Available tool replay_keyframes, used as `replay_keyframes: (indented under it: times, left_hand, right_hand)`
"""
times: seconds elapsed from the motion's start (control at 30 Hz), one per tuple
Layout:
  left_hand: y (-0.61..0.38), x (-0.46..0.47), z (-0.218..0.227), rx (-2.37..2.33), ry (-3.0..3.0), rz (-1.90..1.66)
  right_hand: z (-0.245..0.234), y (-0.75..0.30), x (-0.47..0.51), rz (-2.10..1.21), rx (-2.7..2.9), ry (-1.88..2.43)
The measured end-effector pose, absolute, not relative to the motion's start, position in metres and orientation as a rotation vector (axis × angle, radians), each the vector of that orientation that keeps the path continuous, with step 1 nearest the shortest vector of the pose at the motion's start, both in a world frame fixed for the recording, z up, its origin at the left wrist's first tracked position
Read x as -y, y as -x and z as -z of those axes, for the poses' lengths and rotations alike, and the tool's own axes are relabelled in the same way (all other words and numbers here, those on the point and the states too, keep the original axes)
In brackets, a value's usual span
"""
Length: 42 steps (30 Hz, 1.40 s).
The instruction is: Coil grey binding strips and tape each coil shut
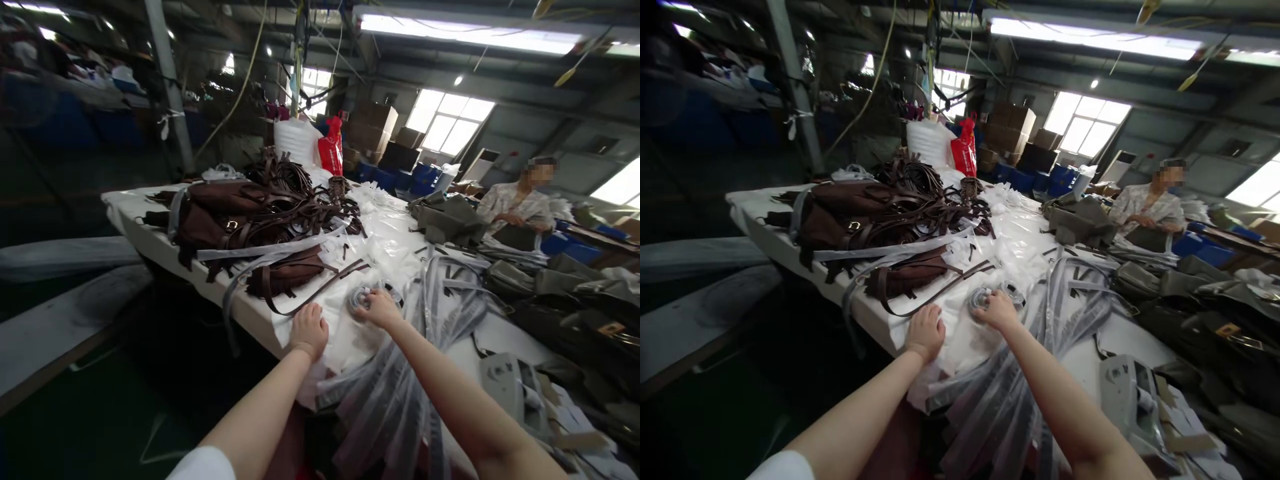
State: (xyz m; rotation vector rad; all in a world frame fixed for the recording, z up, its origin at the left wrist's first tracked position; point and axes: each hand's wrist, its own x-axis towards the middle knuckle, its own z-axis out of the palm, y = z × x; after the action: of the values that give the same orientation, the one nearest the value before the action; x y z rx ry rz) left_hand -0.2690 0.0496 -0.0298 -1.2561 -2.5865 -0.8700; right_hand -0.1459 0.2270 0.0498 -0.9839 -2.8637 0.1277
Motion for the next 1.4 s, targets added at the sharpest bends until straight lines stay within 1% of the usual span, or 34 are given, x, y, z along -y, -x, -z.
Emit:
replay_keyframes:
  times: [0.17, 0.33, 0.43, 0.53, 0.67, 0.8, 0.97, 1.13, 1.27, 1.4]
  left_hand:
    - [0.268, -0.05, 0.029, 2.593, 1.257, 0.88]
    - [0.269, -0.05, 0.029, 2.602, 1.273, 0.901]
    - [0.269, -0.05, 0.029, 2.595, 1.273, 0.907]
    - [0.269, -0.05, 0.029, 2.601, 1.26, 0.912]
    - [0.268, -0.05, 0.028, 2.611, 1.251, 0.921]
    - [0.268, -0.049, 0.027, 2.611, 1.259, 0.92]
    - [0.268, -0.049, 0.028, 2.599, 1.255, 0.91]
    - [0.269, -0.05, 0.03, 2.594, 1.261, 0.924]
    - [0.269, -0.049, 0.029, 2.594, 1.262, 0.923]
    - [0.27, -0.049, 0.03, 2.585, 1.252, 0.907]
  right_hand:
    - [-0.033, 0.163, -0.221, -0.081, 2.822, 0.974]
    - [-0.059, 0.154, -0.245, 0.054, 2.682, 0.907]
    - [-0.071, 0.148, -0.27, 0.193, 2.572, 1.017]
    - [-0.06, 0.144, -0.286, 0.185, 2.586, 1.228]
    - [-0.037, 0.144, -0.292, 0.143, 2.659, 1.295]
    - [-0.03, 0.151, -0.297, 0.124, 2.625, 1.385]
    - [-0.028, 0.152, -0.304, 0.014, 2.532, 1.516]
    - [-0.029, 0.139, -0.315, -0.17, 2.388, 1.53]
    - [-0.042, 0.122, -0.325, -0.377, 2.125, 1.519]
    - [-0.063, 0.104, -0.323, -0.586, 1.827, 1.411]
